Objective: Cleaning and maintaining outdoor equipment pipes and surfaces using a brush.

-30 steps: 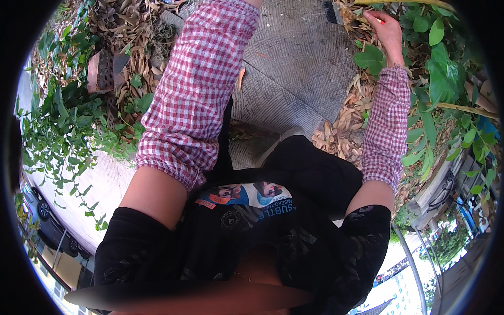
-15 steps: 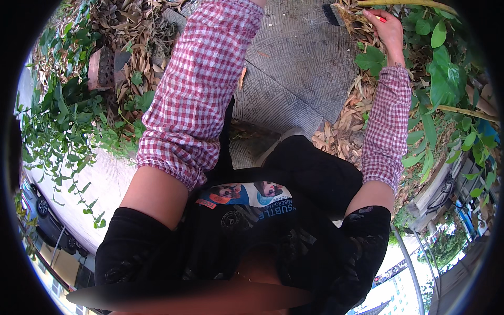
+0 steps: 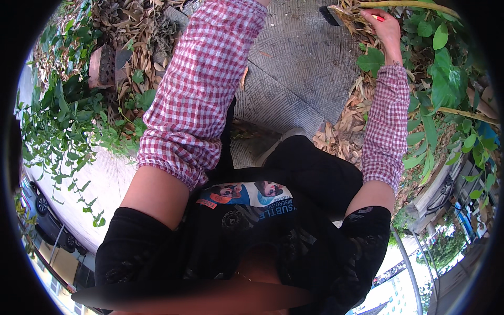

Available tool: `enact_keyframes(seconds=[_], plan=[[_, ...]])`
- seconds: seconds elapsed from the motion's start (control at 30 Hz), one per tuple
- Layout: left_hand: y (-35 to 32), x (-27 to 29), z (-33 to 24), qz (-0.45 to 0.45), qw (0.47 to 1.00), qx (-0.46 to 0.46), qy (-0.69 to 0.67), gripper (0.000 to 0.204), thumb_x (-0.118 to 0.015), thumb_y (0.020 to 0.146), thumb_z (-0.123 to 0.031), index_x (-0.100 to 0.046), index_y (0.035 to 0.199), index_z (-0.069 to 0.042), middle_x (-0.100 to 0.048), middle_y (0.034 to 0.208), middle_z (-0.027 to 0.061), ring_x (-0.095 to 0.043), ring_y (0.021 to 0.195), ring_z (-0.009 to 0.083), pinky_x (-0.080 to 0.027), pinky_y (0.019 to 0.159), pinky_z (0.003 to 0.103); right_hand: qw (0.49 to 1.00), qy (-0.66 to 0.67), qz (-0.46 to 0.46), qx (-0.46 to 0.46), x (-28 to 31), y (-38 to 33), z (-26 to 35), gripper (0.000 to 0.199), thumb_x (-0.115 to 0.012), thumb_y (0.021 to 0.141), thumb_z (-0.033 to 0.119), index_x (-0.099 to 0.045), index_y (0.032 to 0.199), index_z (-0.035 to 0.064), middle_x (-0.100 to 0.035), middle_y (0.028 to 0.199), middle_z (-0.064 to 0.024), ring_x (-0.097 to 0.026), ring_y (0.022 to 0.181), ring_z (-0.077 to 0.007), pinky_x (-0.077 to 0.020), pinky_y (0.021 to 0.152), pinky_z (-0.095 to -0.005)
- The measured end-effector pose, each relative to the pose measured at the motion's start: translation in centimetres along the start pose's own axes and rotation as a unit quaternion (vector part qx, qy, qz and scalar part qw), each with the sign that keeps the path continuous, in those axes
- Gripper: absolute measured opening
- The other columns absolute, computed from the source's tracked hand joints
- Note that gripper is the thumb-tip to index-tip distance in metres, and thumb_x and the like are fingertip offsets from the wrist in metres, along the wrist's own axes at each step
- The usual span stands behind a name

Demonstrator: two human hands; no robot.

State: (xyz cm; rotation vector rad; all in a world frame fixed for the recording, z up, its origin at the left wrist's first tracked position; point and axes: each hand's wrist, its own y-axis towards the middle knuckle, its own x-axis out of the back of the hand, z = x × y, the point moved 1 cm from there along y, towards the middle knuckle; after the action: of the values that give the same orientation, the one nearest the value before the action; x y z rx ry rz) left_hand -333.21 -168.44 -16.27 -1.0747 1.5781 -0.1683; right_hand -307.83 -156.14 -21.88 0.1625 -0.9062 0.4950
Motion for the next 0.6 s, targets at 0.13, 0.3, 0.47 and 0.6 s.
enact_keyframes(seconds=[0.13,0.3,0.47,0.6], plan=[[0.6,0.4,0.2,-0.123,0.991,-0.021,0.047,0.005,-0.037,0.077,-0.011,-0.041,0.074,-0.010,-0.035,0.056,0.0004,-0.029,0.040,0.0104,-0.024,0.037,0.021,1.000,-0.001,-0.014,-0.009,0.0,0.1,0.0,0.032,-0.069,0.065,0.035,-0.064,0.083,0.0090,-0.060,0.071,0.0003,-0.051,0.056,-0.0046,-0.0411,0.049,-0.0179],[0.2,0.9,0.0,0.003,1.000,0.002,-0.013,0.005,-0.037,0.077,-0.010,-0.041,0.074,-0.010,-0.035,0.056,0.0003,-0.030,0.039,0.0104,-0.024,0.037,0.022,0.999,-0.016,-0.030,-0.007,-0.1,0.2,-0.2,0.035,-0.070,0.065,0.036,-0.062,0.084,0.0076,-0.061,0.074,-0.0007,-0.054,0.059,-0.0052,-0.0435,0.051,-0.0178],[-0.3,1.0,0.0,-0.004,1.000,-0.006,-0.002,0.006,-0.039,0.078,-0.013,-0.042,0.075,-0.009,-0.038,0.058,0.0009,-0.033,0.041,0.0107,-0.025,0.037,0.022,0.999,-0.010,-0.039,-0.031,-0.7,0.5,-0.8,0.036,-0.070,0.065,0.034,-0.062,0.086,0.0054,-0.061,0.075,-0.0024,-0.056,0.063,-0.0072,-0.0463,0.054,-0.0192],[-0.4,-0.3,-0.1,-0.229,0.968,-0.033,0.093,0.007,-0.040,0.079,-0.015,-0.043,0.076,-0.009,-0.040,0.059,0.0011,-0.035,0.043,0.0108,-0.027,0.039,0.022,0.998,0.017,-0.051,-0.020,-1.4,0.3,0.1,0.036,-0.070,0.065,0.032,-0.061,0.087,0.0045,-0.061,0.078,-0.0041,-0.057,0.064,-0.0089,-0.0472,0.056,-0.0200]])
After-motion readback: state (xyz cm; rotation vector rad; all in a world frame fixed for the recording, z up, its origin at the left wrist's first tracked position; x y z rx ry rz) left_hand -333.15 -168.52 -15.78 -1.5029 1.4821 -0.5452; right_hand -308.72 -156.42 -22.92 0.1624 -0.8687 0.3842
